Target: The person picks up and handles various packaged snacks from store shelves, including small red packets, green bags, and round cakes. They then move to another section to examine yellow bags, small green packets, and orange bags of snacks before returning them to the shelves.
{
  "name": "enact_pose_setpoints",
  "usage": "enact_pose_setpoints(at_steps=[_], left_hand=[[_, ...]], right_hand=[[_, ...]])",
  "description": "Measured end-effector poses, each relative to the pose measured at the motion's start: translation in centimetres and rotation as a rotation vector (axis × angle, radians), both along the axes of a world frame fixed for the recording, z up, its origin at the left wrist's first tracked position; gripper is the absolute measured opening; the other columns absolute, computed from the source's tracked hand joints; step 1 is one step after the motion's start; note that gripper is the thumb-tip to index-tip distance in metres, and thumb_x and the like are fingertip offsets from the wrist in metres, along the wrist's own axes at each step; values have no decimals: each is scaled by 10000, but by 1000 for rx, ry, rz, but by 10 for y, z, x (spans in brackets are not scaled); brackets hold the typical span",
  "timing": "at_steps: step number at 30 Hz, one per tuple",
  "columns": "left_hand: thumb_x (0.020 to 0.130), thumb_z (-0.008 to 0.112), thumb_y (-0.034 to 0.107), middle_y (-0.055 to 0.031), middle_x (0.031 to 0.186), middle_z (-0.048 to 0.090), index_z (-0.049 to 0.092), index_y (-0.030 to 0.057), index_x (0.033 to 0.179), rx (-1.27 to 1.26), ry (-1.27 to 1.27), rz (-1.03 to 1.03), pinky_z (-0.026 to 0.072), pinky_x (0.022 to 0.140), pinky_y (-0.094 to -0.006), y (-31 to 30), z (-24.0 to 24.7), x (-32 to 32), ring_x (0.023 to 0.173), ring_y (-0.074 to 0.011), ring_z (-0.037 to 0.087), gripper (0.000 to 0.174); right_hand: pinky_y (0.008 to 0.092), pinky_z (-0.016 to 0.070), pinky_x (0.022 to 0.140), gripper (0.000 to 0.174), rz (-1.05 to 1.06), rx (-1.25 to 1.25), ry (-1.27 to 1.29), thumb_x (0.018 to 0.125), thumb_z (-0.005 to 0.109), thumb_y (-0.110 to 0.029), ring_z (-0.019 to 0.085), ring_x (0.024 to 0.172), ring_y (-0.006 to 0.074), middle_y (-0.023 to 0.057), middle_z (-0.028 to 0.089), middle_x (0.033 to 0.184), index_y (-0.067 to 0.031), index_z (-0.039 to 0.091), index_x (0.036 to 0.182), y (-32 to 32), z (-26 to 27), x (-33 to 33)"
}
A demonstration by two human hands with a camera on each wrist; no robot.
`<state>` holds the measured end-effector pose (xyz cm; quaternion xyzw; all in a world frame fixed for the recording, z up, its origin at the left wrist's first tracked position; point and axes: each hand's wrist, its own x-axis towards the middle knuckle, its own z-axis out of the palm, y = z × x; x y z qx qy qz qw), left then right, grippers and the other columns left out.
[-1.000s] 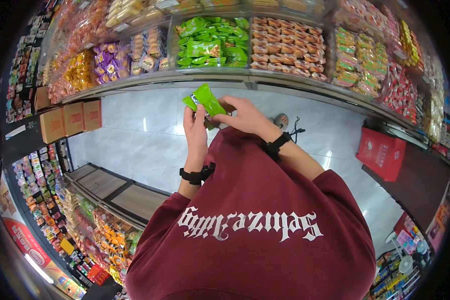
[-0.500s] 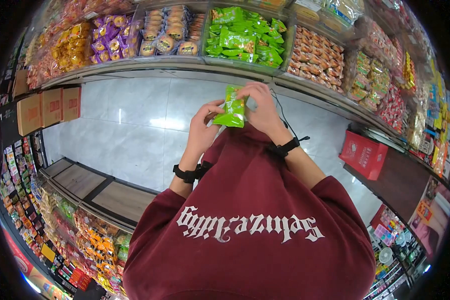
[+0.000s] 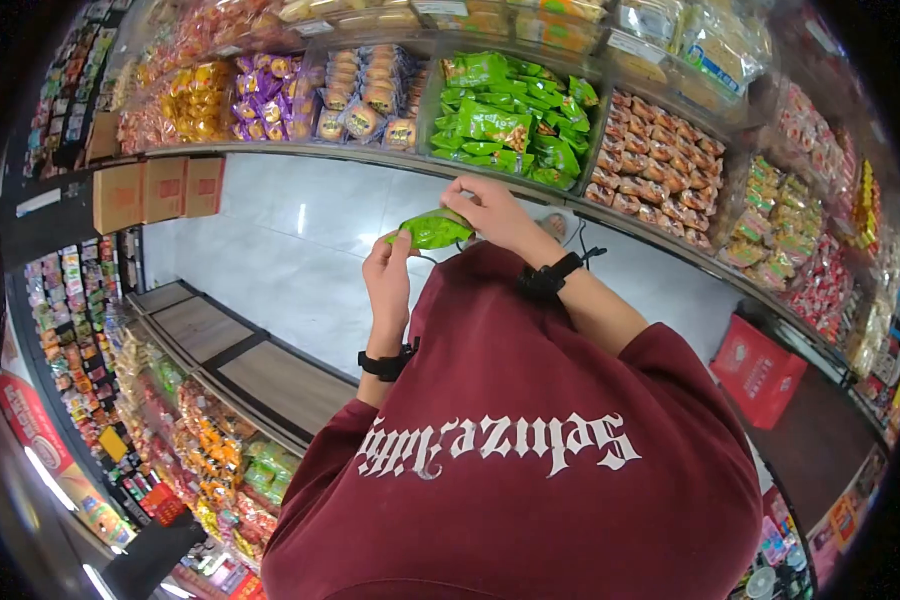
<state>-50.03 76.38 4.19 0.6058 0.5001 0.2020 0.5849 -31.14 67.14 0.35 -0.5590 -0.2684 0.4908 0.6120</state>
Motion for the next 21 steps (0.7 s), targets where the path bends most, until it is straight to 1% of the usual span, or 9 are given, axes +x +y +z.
enact_pose_setpoints(at_steps=[2, 4, 6, 8, 9, 13, 16, 18, 21], left_hand=[[1052, 659, 249, -77, 985, 724, 740, -38, 1005, 152, 39, -52, 464, 909, -299, -5, 9, 21, 954, -123, 620, 302], [1069, 629, 250, -86, 1040, 716, 739, -32, 979, 269, 58, -153, 477, 915, -306, -7, 7, 41, 969, -142, 632, 316], [1077, 612, 248, -83, 1061, 712, 739, -28, 990, 134, 78, -174, 487, 914, -305, -10, 2, 63, 977, -149, 638, 316], [1086, 596, 247, -81, 1082, 708, 738, -24, 1001, 4, 94, -181, 497, 912, -304, -15, -5, 86, 986, -155, 644, 318], [1090, 588, 244, -75, 1077, 708, 735, -25, 1027, -15, 48, -230, 509, 911, -302, -17, -8, 98, 988, -151, 647, 313], [1087, 593, 240, -64, 1094, 710, 724, -30, 1154, -43, -14, -397, 536, 916, -304, -36, -11, 141, 986, -142, 656, 307], [1075, 601, 229, -68, 1139, 716, 701, -26, 1274, 67, 122, -613, 539, 926, -306, -36, -23, 163, 1007, -146, 667, 339], [1068, 605, 221, -66, 1173, 714, 683, -12, 1325, 29, 166, -642, 537, 930, -304, -31, -35, 179, 1035, -146, 665, 356], [1057, 612, 207, -59, 1234, 706, 654, 14, 1397, -44, 265, -695, 532, 939, -301, -26, -49, 195, 1093, -145, 654, 394]], right_hand=[[226, 460, 618, 285, 9, 17, -22, 1109, 557, -302, 568, 712, 43, -40, 627, 844, -44, 664, 1052, -7, -17, 16], [260, 491, 569, 347, 148, -77, 204, 1121, 525, -343, 621, 671, 79, 1, 673, 876, -39, 677, 1055, -22, -7, 35], [284, 520, 559, 387, 80, -81, 204, 1127, 499, -369, 653, 667, 106, 55, 698, 898, -35, 679, 1054, -34, -8, 46], [268, 543, 585, 421, -175, -101, 374, 1125, 491, -409, 670, 688, 120, 72, 699, 880, -32, 676, 1084, -47, -6, 57], [277, 586, 696, 468, -251, -115, 454, 1118, 482, -463, 710, 762, 157, 101, 732, 940, -34, 651, 1200, -53, -12, 64], [304, 594, 816, 516, -403, 11, 511, 1112, 478, -495, 736, 853, 192, 131, 754, 1059, -44, 572, 1344, -87, -19, 89], [320, 554, 944, 618, -557, -29, 393, 1095, 556, -413, 719, 994, 186, 144, 752, 1176, -33, 386, 1551, -105, -19, 96], [316, 536, 971, 616, -552, -103, 366, 1072, 611, -322, 700, 1064, 178, 133, 753, 1192, -23, 397, 1565, -117, -21, 101], [314, 528, 985, 412, -462, -49, 197, 1035, 640, -191, 691, 1096, 173, 118, 754, 1189, -3, 599, 1400, -127, -26, 107]])
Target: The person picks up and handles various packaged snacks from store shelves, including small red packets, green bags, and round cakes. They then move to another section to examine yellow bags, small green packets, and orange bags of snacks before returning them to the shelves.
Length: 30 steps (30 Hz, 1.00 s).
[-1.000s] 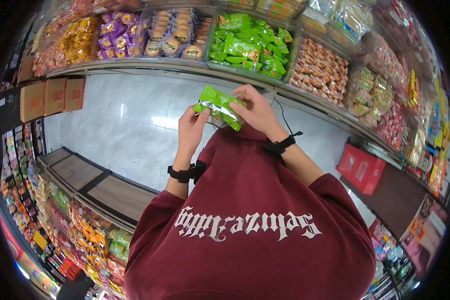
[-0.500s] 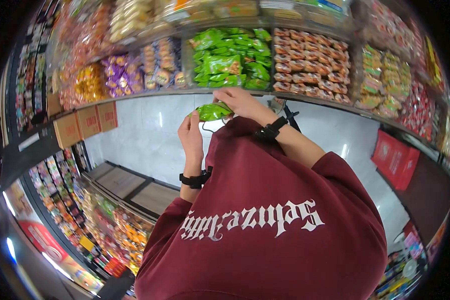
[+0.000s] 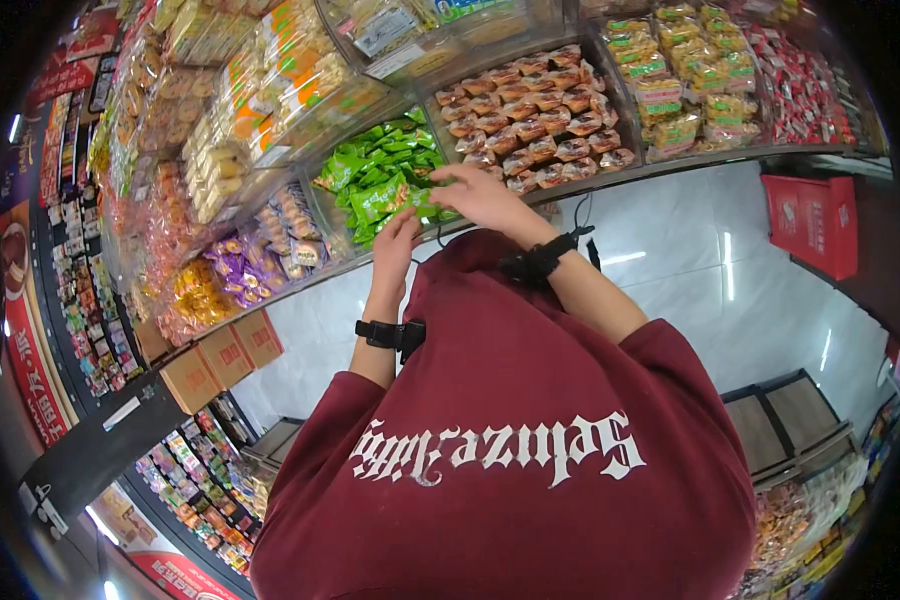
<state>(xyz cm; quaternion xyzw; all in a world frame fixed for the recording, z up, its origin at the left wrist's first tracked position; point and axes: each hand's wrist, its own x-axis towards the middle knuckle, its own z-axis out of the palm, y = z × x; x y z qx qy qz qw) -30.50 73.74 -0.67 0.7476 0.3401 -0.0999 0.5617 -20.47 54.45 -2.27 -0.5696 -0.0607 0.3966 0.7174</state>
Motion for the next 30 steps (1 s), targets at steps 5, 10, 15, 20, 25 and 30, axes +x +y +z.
enact_pose_setpoints(at_steps=[5, 10, 15, 20, 25, 30], left_hand=[[1063, 621, 211, -74, 1357, 683, 615, 49, 1459, -132, -99, -130, 511, 977, -306, -7, 9, 23, 1174, -144, 630, 428], [1062, 614, 179, -78, 1293, 708, 677, 34, 1357, -25, -183, -256, 498, 980, -298, 3, 7, 38, 1136, -147, 639, 335], [1038, 629, 171, -55, 1144, 735, 741, 22, 1229, 27, -129, -371, 502, 923, -282, 19, 12, 22, 1052, -128, 640, 267], [987, 671, 187, -172, 1233, 705, 731, 17, 1232, 86, -54, -324, 554, 927, -362, 61, -11, 4, 1024, -280, 722, 304], [964, 713, 227, -202, 1294, 655, 666, 23, 1343, 121, -49, -177, 554, 953, -376, 121, -27, -7, 1145, -302, 674, 433], [998, 690, 245, -250, 1545, 480, 195, 42, 1678, -89, 0, -136, 543, 940, -353, 180, -61, -3, 1184, -243, 667, 865]], right_hand=[[300, 526, 947, 335, -36, -20, -29, 1038, 625, -189, 688, 1090, 157, 103, 756, 1175, -12, 633, 1323, -15, 9, 6], [278, 511, 906, 324, -103, -41, -51, 1029, 625, -190, 686, 1084, 138, 87, 757, 1163, -28, 639, 1309, -11, 19, 17], [294, 532, 936, 305, -44, -136, -164, 1021, 626, -167, 696, 1108, 147, 92, 755, 1158, -22, 648, 1287, 20, 1, 14], [290, 530, 964, 274, 52, -164, -155, 1031, 653, -171, 688, 1080, 141, 86, 744, 1152, -12, 654, 1255, 59, -14, 6], [348, 536, 943, 394, 43, -123, -143, 971, 717, -286, 715, 1075, 235, 145, 745, 1157, -30, 653, 1265, 112, -47, -5], [431, 507, 1033, 640, -25, -626, -315, 938, 730, -387, 663, 1191, 409, 247, 675, 1290, -62, 521, 1449, 144, -46, -27]])
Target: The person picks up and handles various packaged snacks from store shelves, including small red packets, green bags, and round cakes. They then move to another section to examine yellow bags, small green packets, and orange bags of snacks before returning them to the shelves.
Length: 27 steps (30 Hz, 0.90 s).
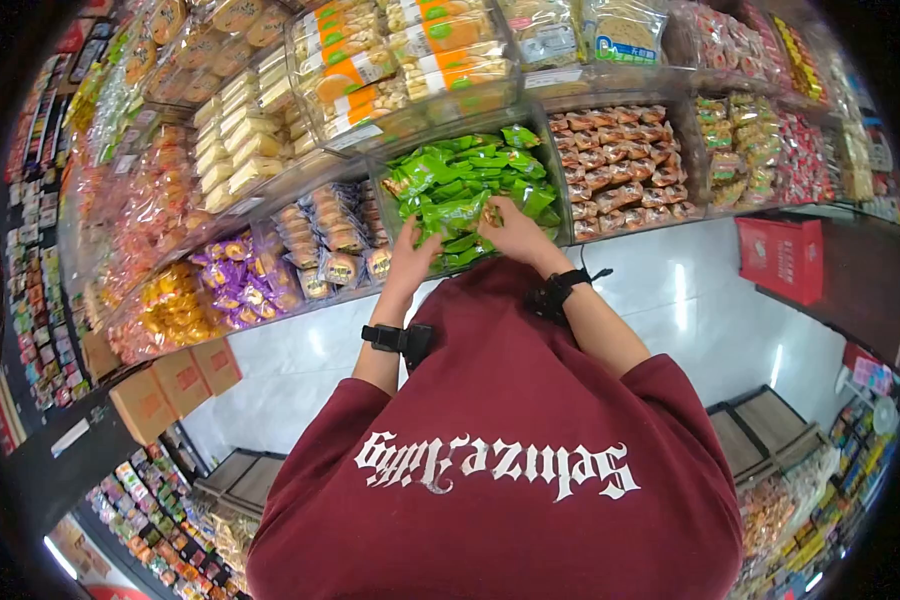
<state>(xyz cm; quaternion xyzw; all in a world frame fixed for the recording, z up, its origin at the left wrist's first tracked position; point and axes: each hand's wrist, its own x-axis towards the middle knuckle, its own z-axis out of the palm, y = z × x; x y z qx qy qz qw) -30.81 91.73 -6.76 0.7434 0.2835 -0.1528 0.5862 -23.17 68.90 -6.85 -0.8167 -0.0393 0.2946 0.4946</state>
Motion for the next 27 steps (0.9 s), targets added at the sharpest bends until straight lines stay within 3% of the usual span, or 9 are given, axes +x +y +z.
enact_pose_setpoints(at_steps=[3, 5, 6, 10, 14, 16, 19, 21, 27], left_hand=[[1001, 693, 262, -298, 1606, 386, 115, 38, 1685, -360, 86, -62, 537, 978, -365, 10, 22, 9, 1214, -264, 664, 922], [1004, 694, 271, -309, 1615, 361, 97, 34, 1684, -387, 74, -88, 534, 984, -366, 13, 23, 11, 1212, -270, 664, 935], [1007, 695, 279, -319, 1624, 335, 78, 30, 1684, -385, 67, -97, 531, 990, -368, 15, 23, 12, 1210, -276, 665, 948], [980, 726, 297, -309, 1582, 410, 181, -11, 1656, -437, 9, -173, 533, 993, -355, 20, 27, 14, 1206, -297, 661, 922], [1024, 680, 343, -282, 1600, 394, 213, 24, 1654, -523, 9, -247, 508, 1036, -379, 21, 26, 14, 1257, -283, 633, 846], [1067, 621, 379, -248, 1610, 393, 248, 53, 1651, -539, 11, -267, 490, 1060, -383, 21, 28, 15, 1283, -265, 616, 766], [1121, 482, 468, -140, 1562, 497, 350, 91, 1608, -849, 52, -186, 471, 1092, -406, 27, 36, 17, 1310, -242, 594, 630], [1139, 377, 525, -60, 1487, 578, 407, 132, 1571, -1080, -6, -94, 468, 1099, -416, 27, 44, 17, 1306, -214, 591, 585], [1132, 478, 364, -64, 1440, 593, 416, 109, 1538, -979, -130, 52, 473, 1084, -373, 31, 55, 7, 1301, -193, 581, 484]], right_hand=[[427, 533, 995, 757, -93, -99, 13, 934, 742, -363, 696, 1141, 381, 235, 665, 1330, -36, 427, 1540, 15, -1, -17], [404, 568, 924, 771, -252, -79, 9, 925, 763, -317, 733, 1058, 312, 210, 673, 1332, -12, 417, 1543, 24, 16, -31], [358, 585, 830, 713, -309, -86, -25, 929, 768, -252, 741, 939, 227, 178, 694, 1290, -7, 458, 1523, 27, 14, -39], [301, 551, 714, 437, -412, -61, -41, 953, 745, -177, 683, 797, 141, 119, 719, 1128, 11, 648, 1335, 32, 35, -64], [291, 536, 680, 362, -541, -10, -36, 959, 735, -128, 660, 754, 115, 94, 713, 1058, 2, 669, 1290, 41, 62, -80], [245, 512, 726, 309, -465, 48, -119, 949, 737, -57, 623, 828, 80, 8, 654, 967, -19, 701, 1254, 44, 69, -81], [302, 531, 825, 212, -181, -25, -467, 909, 740, -18, 653, 920, 172, 36, 677, 969, -85, 782, 1105, 53, 85, -77], [332, 532, 854, 197, -112, 10, -456, 882, 747, -13, 652, 948, 214, 47, 680, 974, -107, 801, 1047, 68, 96, -74], [401, 511, 914, 202, 129, 38, -496, 822, 781, -44, 631, 1004, 287, 53, 681, 968, -151, 818, 989, 71, 88, -62]])
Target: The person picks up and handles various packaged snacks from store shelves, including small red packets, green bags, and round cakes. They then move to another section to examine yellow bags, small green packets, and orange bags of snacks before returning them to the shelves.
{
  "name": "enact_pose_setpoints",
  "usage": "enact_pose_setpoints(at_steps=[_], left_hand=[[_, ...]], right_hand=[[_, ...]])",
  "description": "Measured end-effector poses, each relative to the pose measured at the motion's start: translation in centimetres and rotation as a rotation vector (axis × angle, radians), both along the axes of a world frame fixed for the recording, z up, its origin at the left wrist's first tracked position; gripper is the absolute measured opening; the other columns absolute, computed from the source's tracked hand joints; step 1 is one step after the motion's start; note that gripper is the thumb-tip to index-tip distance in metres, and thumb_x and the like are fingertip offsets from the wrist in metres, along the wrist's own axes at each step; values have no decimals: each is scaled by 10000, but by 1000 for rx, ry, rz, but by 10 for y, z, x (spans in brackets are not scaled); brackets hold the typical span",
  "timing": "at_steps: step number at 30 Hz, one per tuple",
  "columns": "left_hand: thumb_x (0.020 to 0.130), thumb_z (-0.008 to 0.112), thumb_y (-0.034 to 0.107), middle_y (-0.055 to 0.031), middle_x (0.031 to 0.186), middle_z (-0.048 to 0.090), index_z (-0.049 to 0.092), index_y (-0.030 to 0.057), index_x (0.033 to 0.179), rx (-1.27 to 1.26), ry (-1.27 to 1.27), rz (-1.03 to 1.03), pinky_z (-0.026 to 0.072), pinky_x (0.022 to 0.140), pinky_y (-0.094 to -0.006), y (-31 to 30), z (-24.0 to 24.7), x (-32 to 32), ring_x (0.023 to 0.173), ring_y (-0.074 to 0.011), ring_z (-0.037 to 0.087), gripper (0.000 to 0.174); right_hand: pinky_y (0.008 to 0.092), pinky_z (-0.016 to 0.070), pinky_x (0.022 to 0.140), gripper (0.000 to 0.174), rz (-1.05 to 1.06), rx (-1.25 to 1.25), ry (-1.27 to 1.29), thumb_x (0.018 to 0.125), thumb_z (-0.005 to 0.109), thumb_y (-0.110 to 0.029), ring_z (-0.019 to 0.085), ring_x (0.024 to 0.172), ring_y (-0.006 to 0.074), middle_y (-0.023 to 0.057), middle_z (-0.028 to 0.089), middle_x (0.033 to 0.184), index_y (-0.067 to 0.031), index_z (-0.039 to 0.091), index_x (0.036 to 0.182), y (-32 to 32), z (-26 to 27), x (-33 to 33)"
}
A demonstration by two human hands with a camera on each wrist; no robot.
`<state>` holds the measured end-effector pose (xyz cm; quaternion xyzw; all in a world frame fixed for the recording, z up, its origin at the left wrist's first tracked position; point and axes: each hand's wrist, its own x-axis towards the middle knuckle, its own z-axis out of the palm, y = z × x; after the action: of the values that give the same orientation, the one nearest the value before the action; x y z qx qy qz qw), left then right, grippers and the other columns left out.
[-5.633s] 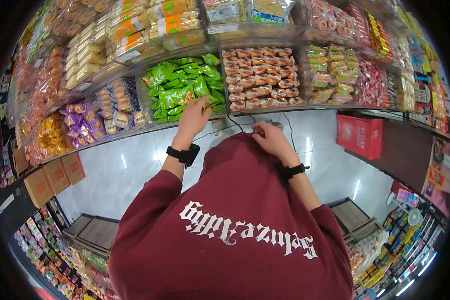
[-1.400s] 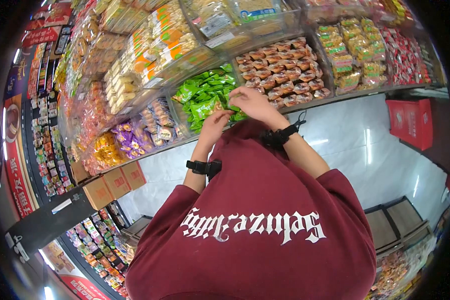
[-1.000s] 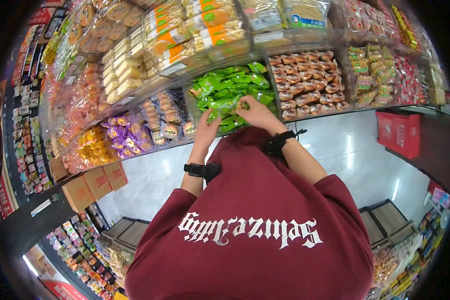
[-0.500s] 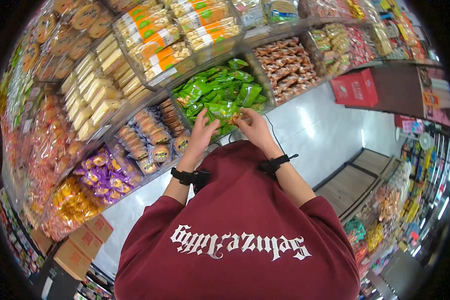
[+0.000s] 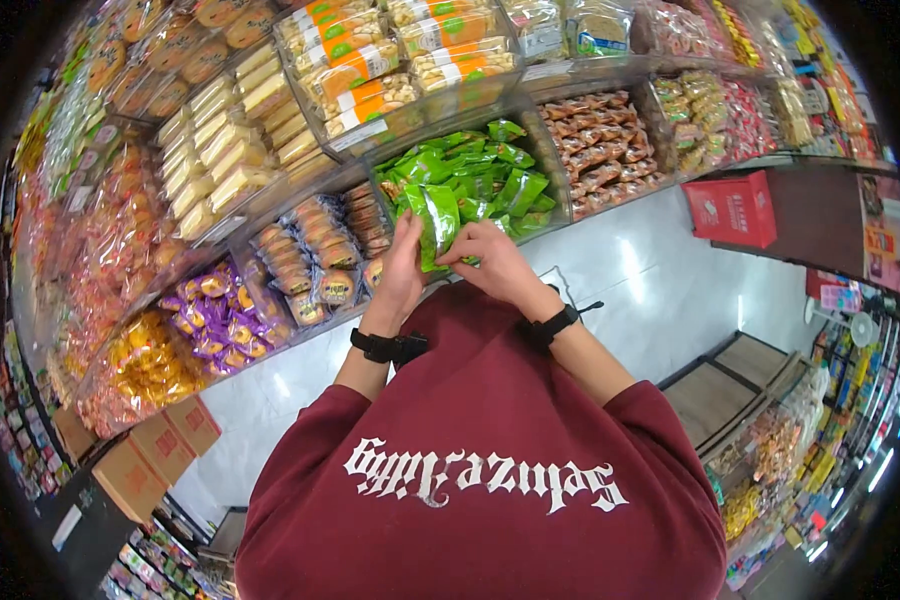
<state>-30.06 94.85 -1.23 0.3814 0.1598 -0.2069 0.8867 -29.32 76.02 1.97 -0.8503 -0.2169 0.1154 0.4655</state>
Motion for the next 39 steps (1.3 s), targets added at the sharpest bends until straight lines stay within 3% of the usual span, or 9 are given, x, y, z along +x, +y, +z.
enact_pose_setpoints(at_steps=[4, 7, 14, 19, 27, 30, 31, 33, 39], left_hand=[[1085, 575, 135, -76, 1431, 587, 406, 79, 1529, 141, -5, 93, 475, 1076, -367, -16, 6, -9, 1287, -194, 585, 478], [1062, 612, 118, -100, 1399, 583, 368, 10, 1540, 175, -23, 153, 479, 1050, -346, -39, 11, -13, 1245, -201, 589, 547], [1031, 637, 77, -94, 1362, 617, 471, 21, 1442, 520, -65, 219, 489, 1027, -344, -89, 23, -34, 1214, -186, 609, 447], [923, 693, -36, -107, 1344, 623, 450, 23, 1434, 532, -18, 288, 486, 1046, -371, -123, 19, -59, 1240, -219, 607, 569], [1005, 691, 66, -96, 1374, 583, 462, 67, 1405, 562, -36, 325, 516, 1052, -391, -152, 36, -63, 1257, -226, 602, 461], [1050, 658, 165, -103, 1375, 575, 427, 47, 1468, 585, -21, 328, 517, 1057, -394, -159, 44, -60, 1239, -236, 614, 492], [1063, 638, 197, -115, 1363, 579, 391, 30, 1505, 583, -21, 310, 520, 1058, -396, -161, 46, -60, 1227, -240, 622, 533], [1082, 603, 241, -137, 1273, 621, 257, -12, 1600, 567, -59, 248, 539, 1018, -398, -161, 47, -58, 1169, -237, 648, 673], [1065, 629, 203, -121, 1143, 666, 392, 16, 1486, 638, 21, 245, 559, 913, -381, -157, 36, -68, 1090, -213, 665, 517]], right_hand=[[420, 493, 918, 171, 97, 21, -24, 822, 787, -62, 625, 1006, 307, 58, 677, 960, -161, 815, 959, -20, -4, 7], [423, 493, 924, 126, 105, 65, -34, 831, 783, -74, 627, 1005, 309, 56, 680, 953, -140, 787, 939, -43, -12, 14], [432, 516, 901, 201, 110, 202, 72, 828, 830, -201, 636, 1020, 351, 120, 663, 1043, -95, 711, 951, -90, -28, 14], [430, 520, 875, 296, 267, 147, 209, 874, 810, -314, 654, 993, 349, 158, 661, 1023, -61, 698, 978, -121, -43, 12], [451, 550, 819, 290, 238, 242, 283, 934, 732, -274, 720, 937, 356, 207, 727, 1004, -25, 649, 1058, -143, -32, 13], [408, 555, 831, 258, 173, 202, 411, 980, 678, -234, 721, 927, 307, 172, 727, 1019, -14, 626, 1105, -148, -25, 20], [403, 549, 850, 229, 158, 163, 439, 1029, 593, -223, 717, 950, 307, 173, 733, 1048, -14, 619, 1119, -149, -17, 23], [400, 544, 865, 236, 90, 207, 438, 1042, 572, -226, 714, 968, 311, 177, 732, 1057, -12, 620, 1126, -145, -30, 24], [372, 517, 915, 363, 38, 192, 425, 1091, 523, -328, 691, 1004, 295, 181, 723, 1086, -5, 631, 1218, -144, -42, 22]])
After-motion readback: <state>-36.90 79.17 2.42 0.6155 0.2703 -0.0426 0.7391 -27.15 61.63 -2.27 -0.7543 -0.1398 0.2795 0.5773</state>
